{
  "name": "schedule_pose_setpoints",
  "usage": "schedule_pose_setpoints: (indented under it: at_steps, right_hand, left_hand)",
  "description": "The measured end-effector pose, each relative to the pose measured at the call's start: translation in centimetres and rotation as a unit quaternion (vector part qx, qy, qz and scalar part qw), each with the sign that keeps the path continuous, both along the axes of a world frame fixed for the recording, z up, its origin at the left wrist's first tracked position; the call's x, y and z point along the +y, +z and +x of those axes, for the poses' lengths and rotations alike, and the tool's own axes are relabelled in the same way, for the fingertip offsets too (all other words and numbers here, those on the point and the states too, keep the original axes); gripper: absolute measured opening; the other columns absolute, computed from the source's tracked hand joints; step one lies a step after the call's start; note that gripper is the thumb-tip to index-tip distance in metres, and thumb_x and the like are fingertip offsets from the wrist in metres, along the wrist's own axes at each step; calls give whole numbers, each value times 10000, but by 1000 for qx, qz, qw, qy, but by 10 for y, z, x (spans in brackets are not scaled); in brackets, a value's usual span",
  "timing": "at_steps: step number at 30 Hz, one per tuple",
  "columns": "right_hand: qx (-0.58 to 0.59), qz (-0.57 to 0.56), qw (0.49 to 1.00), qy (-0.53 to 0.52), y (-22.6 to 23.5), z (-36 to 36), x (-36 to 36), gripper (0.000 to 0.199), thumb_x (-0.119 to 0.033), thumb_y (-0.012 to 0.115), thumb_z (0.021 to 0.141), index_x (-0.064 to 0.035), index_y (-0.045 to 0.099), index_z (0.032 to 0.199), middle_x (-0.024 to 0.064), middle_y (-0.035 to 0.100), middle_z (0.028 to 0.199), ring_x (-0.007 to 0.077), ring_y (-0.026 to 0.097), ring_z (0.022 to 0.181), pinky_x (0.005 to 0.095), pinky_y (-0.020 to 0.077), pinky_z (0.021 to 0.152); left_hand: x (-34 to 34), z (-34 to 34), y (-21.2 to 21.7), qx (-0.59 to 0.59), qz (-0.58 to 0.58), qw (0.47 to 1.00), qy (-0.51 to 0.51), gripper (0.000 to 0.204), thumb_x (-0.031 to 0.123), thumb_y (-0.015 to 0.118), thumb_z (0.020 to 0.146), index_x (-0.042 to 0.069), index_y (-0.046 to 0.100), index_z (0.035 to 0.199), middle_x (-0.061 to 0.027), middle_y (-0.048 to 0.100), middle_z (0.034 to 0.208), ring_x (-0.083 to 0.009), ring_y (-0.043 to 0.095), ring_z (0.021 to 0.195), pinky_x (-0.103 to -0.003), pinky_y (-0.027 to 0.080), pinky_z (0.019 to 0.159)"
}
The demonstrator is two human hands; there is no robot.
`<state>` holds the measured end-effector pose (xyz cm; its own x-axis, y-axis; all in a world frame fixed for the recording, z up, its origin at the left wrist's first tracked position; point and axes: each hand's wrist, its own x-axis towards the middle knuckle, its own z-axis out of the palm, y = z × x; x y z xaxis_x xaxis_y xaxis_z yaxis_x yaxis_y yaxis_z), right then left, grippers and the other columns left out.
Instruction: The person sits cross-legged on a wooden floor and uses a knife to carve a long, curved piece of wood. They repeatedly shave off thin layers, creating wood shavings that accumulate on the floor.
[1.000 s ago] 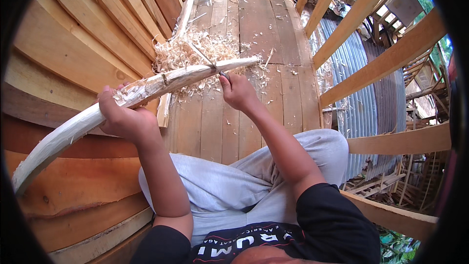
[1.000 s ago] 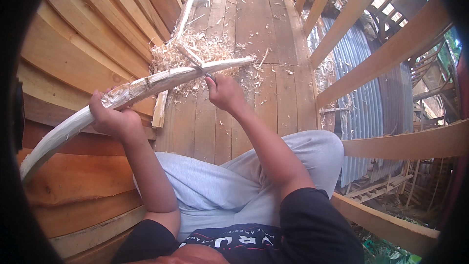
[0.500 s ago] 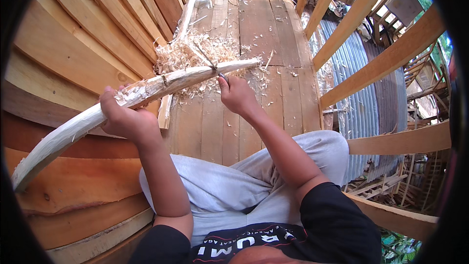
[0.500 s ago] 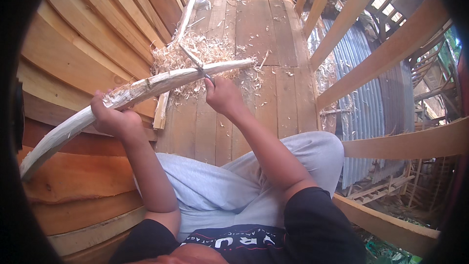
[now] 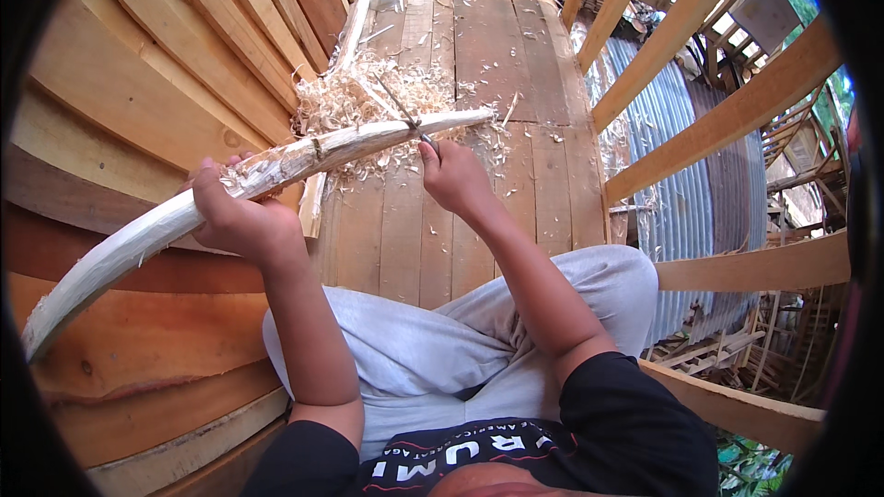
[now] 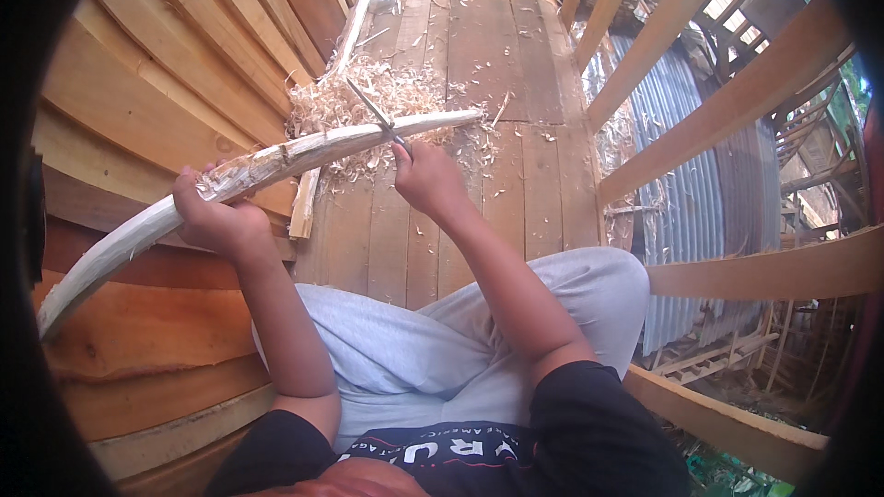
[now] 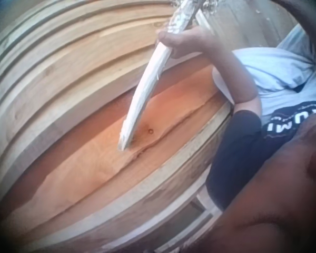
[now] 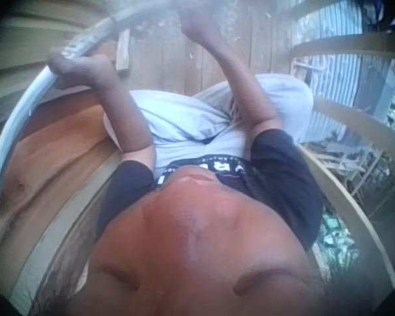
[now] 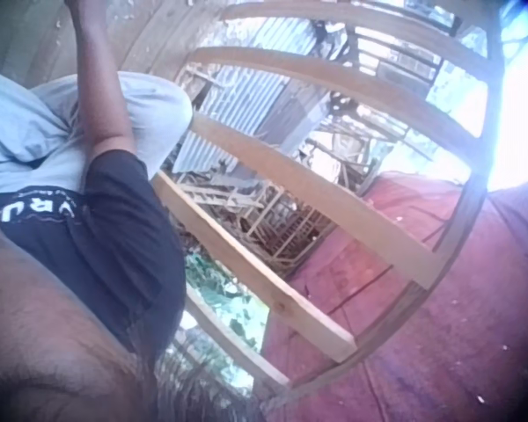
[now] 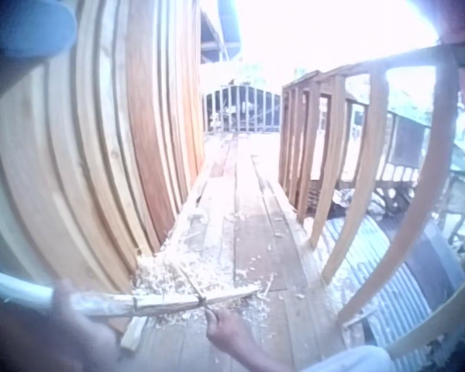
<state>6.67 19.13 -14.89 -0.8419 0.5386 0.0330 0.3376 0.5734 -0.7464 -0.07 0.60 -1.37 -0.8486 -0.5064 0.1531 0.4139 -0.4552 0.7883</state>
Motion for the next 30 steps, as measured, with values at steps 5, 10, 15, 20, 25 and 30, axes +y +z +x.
schedule_pose_setpoints:
  at_steps: [5, 10, 15, 20, 25, 30]
  right_hand:
    - [28, 31, 995, 85, 48, 14, -27, 393, -317, 507, 962, 10, 589, 761, 255, 611, 710, 461, 594, 704, 509, 454, 617]
    - [4, 11, 1000, 14, -7, -5, 9, 411, -359, 463, 964, -2, 640, 860, 247, 646, 769, 436, 631, 772, 525, 485, 701]
    - [-48, -60, 996, -43, -17, -6, 16, 440, -361, 453, 969, 26, 638, 875, 266, 659, 865, 436, 633, 845, 523, 483, 751]
    - [-70, -16, 997, 20, 5, 2, 19, 443, -361, 433, 977, 20, 645, 899, 263, 656, 863, 434, 628, 877, 517, 480, 782]
    - [-70, -32, 997, 19, -2, 0, 23, 426, -357, 447, 974, 2, 650, 868, 271, 649, 852, 439, 622, 866, 517, 474, 767]
    - [-85, -97, 992, -7, -24, -5, 41, 467, -367, 446, 972, 36, 639, 836, 275, 646, 826, 448, 629, 844, 508, 475, 762]
  left_hand:
    - [-6, -3, -4, 25, -6, 1000, 1, 288, 163, 620, 813, -37, 495, 978, -113, 517, 872, -226, 569, 797, -375, 528, 715]
    - [3, 1, 5, 4, 0, 1000, -8, 271, 171, 636, 825, -7, 496, 974, -104, 513, 877, -220, 563, 840, -388, 520, 757]
    - [-22, -13, -23, 188, -32, 969, -154, 261, 191, 655, 819, 80, 477, 975, -78, 509, 878, -197, 555, 843, -448, 520, 832]
    - [-20, -14, -22, 158, -30, 961, -226, 185, 291, 585, 853, 136, 519, 929, -32, 539, 848, -204, 564, 860, -481, 472, 912]
    - [-12, -9, -15, 99, 2, 975, -201, 180, 273, 573, 820, 108, 503, 827, -44, 520, 741, -203, 556, 775, -472, 477, 863]
    - [-13, -14, -18, 127, -9, 970, -209, 146, 243, 542, 813, 107, 488, 806, -45, 503, 716, -198, 527, 733, -448, 467, 833]
